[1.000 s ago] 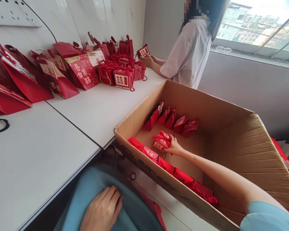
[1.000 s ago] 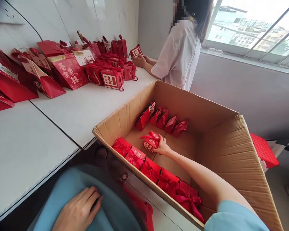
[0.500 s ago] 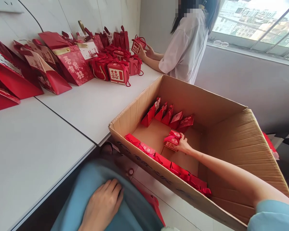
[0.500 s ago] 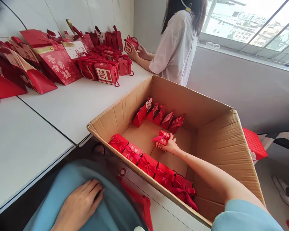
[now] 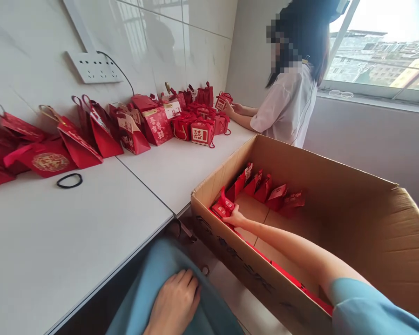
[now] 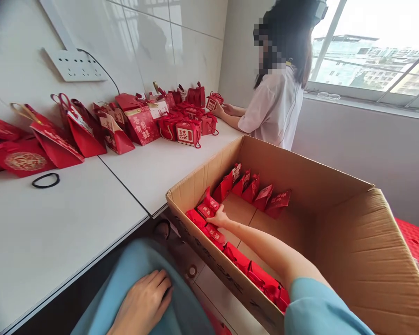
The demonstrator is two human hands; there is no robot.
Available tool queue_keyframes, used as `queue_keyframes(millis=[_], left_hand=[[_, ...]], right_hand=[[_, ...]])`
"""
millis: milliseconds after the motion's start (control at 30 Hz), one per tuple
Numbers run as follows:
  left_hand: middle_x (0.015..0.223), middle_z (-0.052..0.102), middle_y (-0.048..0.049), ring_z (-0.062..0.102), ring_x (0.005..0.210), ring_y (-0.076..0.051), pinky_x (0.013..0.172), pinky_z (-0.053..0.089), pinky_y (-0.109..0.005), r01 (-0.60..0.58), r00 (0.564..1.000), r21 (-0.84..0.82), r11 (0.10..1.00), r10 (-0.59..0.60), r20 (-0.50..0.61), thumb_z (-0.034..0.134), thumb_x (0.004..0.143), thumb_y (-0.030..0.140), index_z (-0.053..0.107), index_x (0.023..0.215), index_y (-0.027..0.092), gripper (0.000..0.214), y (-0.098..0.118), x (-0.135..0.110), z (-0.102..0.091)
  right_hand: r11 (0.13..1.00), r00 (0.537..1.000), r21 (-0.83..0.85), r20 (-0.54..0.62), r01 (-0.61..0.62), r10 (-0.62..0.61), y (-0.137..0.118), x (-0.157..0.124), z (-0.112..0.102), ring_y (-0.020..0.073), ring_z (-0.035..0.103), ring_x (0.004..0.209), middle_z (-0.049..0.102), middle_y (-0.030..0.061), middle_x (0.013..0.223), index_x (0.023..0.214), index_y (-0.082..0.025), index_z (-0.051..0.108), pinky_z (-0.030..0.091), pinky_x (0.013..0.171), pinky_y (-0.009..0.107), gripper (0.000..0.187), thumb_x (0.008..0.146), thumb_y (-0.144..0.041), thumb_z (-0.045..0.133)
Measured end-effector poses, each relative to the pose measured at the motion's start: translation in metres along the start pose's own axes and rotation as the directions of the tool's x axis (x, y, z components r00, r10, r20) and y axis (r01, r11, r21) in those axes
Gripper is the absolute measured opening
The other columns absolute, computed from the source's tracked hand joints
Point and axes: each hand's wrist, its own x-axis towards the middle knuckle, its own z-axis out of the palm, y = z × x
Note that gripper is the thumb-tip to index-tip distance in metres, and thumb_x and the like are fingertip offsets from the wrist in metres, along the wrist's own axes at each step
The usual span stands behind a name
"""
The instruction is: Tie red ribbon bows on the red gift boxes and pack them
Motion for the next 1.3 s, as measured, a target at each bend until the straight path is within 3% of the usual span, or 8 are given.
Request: queue_keyframes(millis=[233,467,533,667,700,900,1100,1300], left_hand=[[0.078,0.070,-0.0032,0.068,0.076,-0.022,0.068,0.054,-0.032,0.133,0.975,-0.044,0.990,-0.123,0.182,0.058,0.075,0.010,0.068,0.073,0.019,0.014,-0.002,-0.011,0.011],[0.097,0.072,-0.0039,0.068,0.088,-0.020,0.076,0.052,-0.025,0.382,0.827,-0.338,0.860,-0.155,0.540,0.057,0.082,0.026,0.073,0.090,0.023,0.018,-0.027,0.016,-0.031],[0.093,0.072,-0.0010,0.067,0.081,-0.016,0.071,0.051,-0.022,0.368,0.866,-0.421,0.829,-0.142,0.480,0.055,0.081,0.032,0.073,0.091,0.024,0.022,-0.032,0.025,-0.059],[0.075,0.067,-0.0016,0.063,0.069,-0.018,0.063,0.053,-0.026,0.318,0.947,-0.316,0.894,-0.281,0.156,0.041,0.082,0.039,0.072,0.084,0.025,0.034,-0.040,0.035,-0.108],[0.073,0.067,-0.0017,0.064,0.070,-0.019,0.063,0.054,-0.028,0.325,0.946,-0.288,0.901,-0.306,0.108,0.041,0.083,0.037,0.072,0.082,0.026,0.033,-0.044,0.035,-0.116],[0.085,0.071,0.0002,0.067,0.076,-0.019,0.072,0.051,-0.031,0.321,0.946,-0.179,0.930,-0.308,0.101,0.053,0.079,0.029,0.068,0.079,0.023,0.016,-0.078,0.022,-0.144],[0.081,0.070,-0.0055,0.067,0.070,-0.019,0.059,0.049,-0.029,0.176,0.983,0.203,0.963,-0.185,0.022,0.049,0.083,0.029,0.066,0.084,0.015,0.022,-0.111,0.009,-0.129],[0.093,0.066,-0.0106,0.064,0.083,-0.021,0.062,0.048,-0.031,0.188,0.982,0.279,0.942,-0.190,-0.020,0.048,0.084,0.024,0.063,0.094,0.011,0.022,-0.147,-0.006,-0.115]], right_hand=[[0.977,0.952,-0.152,0.290,0.149,-0.100,-0.044,0.003,-0.040,0.0081,0.060,0.043,0.059,-0.0040,0.057,0.104,-0.007,0.059,0.039,0.041,0.016,0.038,0.094,-0.038,0.039],[0.835,0.892,-0.319,0.103,0.449,-0.440,-0.159,0.028,-0.105,0.0223,0.069,0.067,0.070,0.0107,0.081,0.081,-0.018,0.063,0.051,0.054,0.030,0.014,0.084,-0.019,0.049],[0.653,0.668,-0.267,-0.046,0.709,-0.743,-0.210,0.001,-0.109,0.0209,0.069,0.077,0.070,0.0100,0.089,0.094,-0.019,0.061,0.055,0.064,0.031,0.019,0.088,-0.024,0.044],[-0.057,-0.057,0.016,-0.005,0.998,-0.998,-0.277,-0.078,-0.067,0.0182,0.066,0.094,0.070,0.0099,0.097,0.110,-0.017,0.059,0.056,0.080,0.029,0.026,0.091,-0.024,0.043],[-0.113,-0.115,-0.025,-0.061,0.993,-0.992,-0.286,-0.095,-0.047,0.0184,0.066,0.090,0.070,0.0079,0.094,0.108,-0.020,0.061,0.056,0.078,0.031,0.024,0.091,-0.025,0.045],[-0.183,-0.199,-0.123,-0.128,0.975,-0.972,-0.321,-0.149,0.050,0.0237,0.063,0.061,0.070,0.0048,0.074,0.101,-0.024,0.063,0.053,0.052,0.040,0.023,0.085,-0.036,0.051],[-0.156,-0.154,0.097,-0.023,0.983,-0.988,-0.372,-0.208,0.083,0.0177,0.045,0.037,0.056,0.0027,0.049,0.069,-0.023,0.058,0.035,0.032,0.037,0.034,0.078,-0.056,0.053],[-0.148,-0.130,0.378,-0.073,0.914,-0.989,-0.398,-0.265,0.097,0.0169,0.049,0.046,0.058,0.0004,0.059,0.075,-0.023,0.057,0.040,0.046,0.037,0.049,0.080,-0.067,0.037]])
